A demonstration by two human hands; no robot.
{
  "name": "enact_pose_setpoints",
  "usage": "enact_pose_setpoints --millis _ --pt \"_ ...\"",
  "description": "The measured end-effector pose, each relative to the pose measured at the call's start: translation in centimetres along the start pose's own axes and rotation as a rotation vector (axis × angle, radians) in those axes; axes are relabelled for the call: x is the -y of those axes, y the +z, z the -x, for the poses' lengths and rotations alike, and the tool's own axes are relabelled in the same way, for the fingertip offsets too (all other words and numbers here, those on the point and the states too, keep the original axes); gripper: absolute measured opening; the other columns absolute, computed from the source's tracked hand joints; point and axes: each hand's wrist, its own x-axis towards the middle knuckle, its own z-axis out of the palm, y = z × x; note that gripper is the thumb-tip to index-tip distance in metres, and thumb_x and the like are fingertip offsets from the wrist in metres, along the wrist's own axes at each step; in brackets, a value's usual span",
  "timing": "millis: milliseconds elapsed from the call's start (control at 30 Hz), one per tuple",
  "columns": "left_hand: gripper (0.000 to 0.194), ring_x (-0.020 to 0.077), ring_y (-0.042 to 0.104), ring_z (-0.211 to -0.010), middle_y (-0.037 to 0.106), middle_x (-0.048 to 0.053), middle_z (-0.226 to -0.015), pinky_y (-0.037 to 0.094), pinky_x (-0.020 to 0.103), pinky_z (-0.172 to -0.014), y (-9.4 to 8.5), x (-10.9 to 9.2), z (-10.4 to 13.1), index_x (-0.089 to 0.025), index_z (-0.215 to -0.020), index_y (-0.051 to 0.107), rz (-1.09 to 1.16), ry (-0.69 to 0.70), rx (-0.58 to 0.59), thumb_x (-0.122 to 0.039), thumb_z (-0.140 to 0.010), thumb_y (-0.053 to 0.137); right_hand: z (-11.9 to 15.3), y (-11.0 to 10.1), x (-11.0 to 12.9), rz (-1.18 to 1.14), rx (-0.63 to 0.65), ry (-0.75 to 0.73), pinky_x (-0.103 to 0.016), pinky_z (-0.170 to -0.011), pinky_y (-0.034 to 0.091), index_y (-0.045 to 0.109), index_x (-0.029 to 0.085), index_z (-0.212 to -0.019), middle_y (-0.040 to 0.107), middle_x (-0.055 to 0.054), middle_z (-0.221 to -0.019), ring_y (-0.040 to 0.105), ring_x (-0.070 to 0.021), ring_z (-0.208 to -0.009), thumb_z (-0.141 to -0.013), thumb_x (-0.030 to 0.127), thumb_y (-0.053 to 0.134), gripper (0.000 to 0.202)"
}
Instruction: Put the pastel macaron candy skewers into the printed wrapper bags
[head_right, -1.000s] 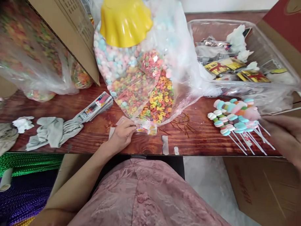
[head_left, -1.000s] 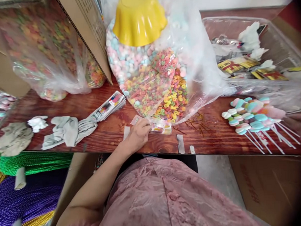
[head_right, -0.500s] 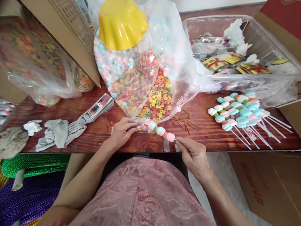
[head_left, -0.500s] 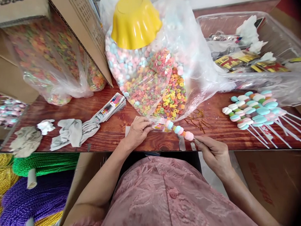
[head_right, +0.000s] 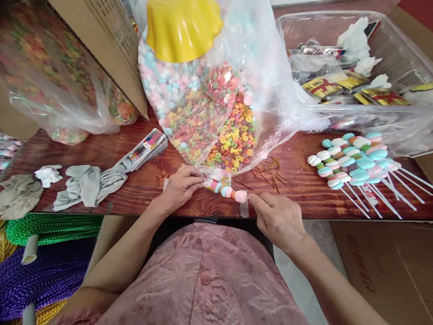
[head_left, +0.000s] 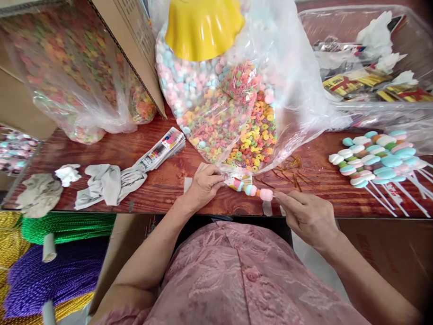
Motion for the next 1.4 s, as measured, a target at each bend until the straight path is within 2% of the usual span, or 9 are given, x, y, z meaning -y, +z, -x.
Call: enact_pose_setpoints --millis 200,400,533,633,767,933,1067,1200,1400 --pt "0.013 0.0178 0.062 -0.091 0.068 0.007 -0.093 0.05 0.034 -0.084 -0.1 -0.1 0.0 -0.017 -0.095 0.071 0.033 0.031 -0.002 -0.024 -0.093 0.06 -0.9 1.2 1.1 -0.098 -0.046 0.005 -0.024 -0.058 0.044 0.072 0.02 -0.104 0.073 -0.003 -0.082 0.064 -0.0123 -0.065 -0.089 0.012 0.049 0.028" --pt "0.018 0.0244 0.058 -0.108 0.068 0.011 -0.112 0.047 0.043 -0.095 -0.7 0.3 -1.0 -0.019 -0.103 0.069 -0.074 0.118 0.112 -0.02 -0.09 0.056 -0.8 2.0 1.5 -0.322 -0.123 0.031 -0.025 -0.064 0.051 0.071 0.019 -0.105 0.072 -0.005 -0.083 0.067 -0.0143 -0.071 -0.089 0.009 0.051 0.028" --pt "0.027 0.0282 0.054 -0.117 0.067 0.013 -0.119 0.043 0.047 -0.1 -1.7 0.2 -2.4 -0.018 -0.114 0.065 -0.083 0.249 0.177 -0.033 -0.093 0.056 -1.3 1.0 1.5 -0.352 -0.158 0.01 -0.026 -0.067 0.054 0.072 0.023 -0.105 0.074 -0.004 -0.084 0.07 -0.015 -0.073 -0.089 0.01 0.05 0.03" --pt "0.038 0.0251 0.06 -0.102 0.069 0.013 -0.105 0.046 0.04 -0.087 -2.1 -0.7 -3.0 -0.016 -0.114 0.061 -0.072 0.291 0.272 -0.047 -0.096 0.051 -1.8 0.4 1.5 -0.359 -0.24 -0.066 -0.025 -0.067 0.054 0.07 0.024 -0.109 0.073 -0.003 -0.081 0.069 -0.0142 -0.073 -0.087 0.008 0.051 0.034" --pt "0.039 0.0195 0.058 -0.075 0.066 0.008 -0.084 0.04 0.032 -0.067 -2.3 -2.5 -3.1 -0.016 -0.095 0.06 -0.172 0.226 0.451 -0.053 -0.094 0.051 -2.3 0.1 0.9 -0.337 -0.332 -0.21 -0.027 -0.06 0.047 0.064 0.02 -0.12 0.072 -0.003 -0.08 0.066 -0.0141 -0.069 -0.084 0.003 0.051 0.042" --pt "0.023 0.0191 0.057 -0.074 0.064 0.006 -0.081 0.036 0.03 -0.066 -3.2 -4.6 -2.9 -0.016 -0.091 0.059 -0.236 0.179 0.568 -0.039 -0.092 0.056 -3.5 -1.2 -1.3 -0.117 -0.328 -0.43 -0.03 -0.054 0.036 0.064 0.021 -0.116 0.074 -0.003 -0.086 0.058 -0.0131 -0.063 -0.087 0.01 0.056 0.032" --pt "0.031 0.0165 0.057 -0.069 0.065 0.003 -0.078 0.034 0.026 -0.062 -3.3 -6.3 -3.0 -0.016 -0.089 0.06 -0.072 -0.037 0.638 -0.046 -0.085 0.067 -4.7 -2.6 -2.4 -0.045 -0.308 -0.569 -0.03 -0.057 0.036 0.065 0.025 -0.111 0.074 0.0 -0.087 0.056 -0.0113 -0.063 -0.091 0.019 0.059 0.022" --pt "0.03 0.0151 0.057 -0.07 0.064 0.0 -0.076 0.034 0.024 -0.062 -2.5 -7.0 -2.9 -0.017 -0.087 0.062 0.083 -0.247 0.547 -0.045 -0.081 0.071 -5.1 -2.8 -1.6 -0.059 -0.273 -0.553 -0.031 -0.057 0.032 0.062 0.024 -0.109 0.072 0.001 -0.081 0.054 -0.0105 -0.061 -0.092 0.016 0.055 0.021" --pt "0.014 0.0156 0.054 -0.067 0.061 0.001 -0.072 0.028 0.026 -0.059 -2.2 -6.6 -3.1 -0.017 -0.08 0.06 -0.177 -0.401 0.318 -0.026 -0.075 0.07 -4.4 -2.2 0.6 -0.178 -0.001 -0.318 -0.03 -0.056 0.028 0.059 0.018 -0.086 0.062 0.0 -0.066 0.054 -0.0121 -0.06 -0.085 0.004 0.042 0.021"
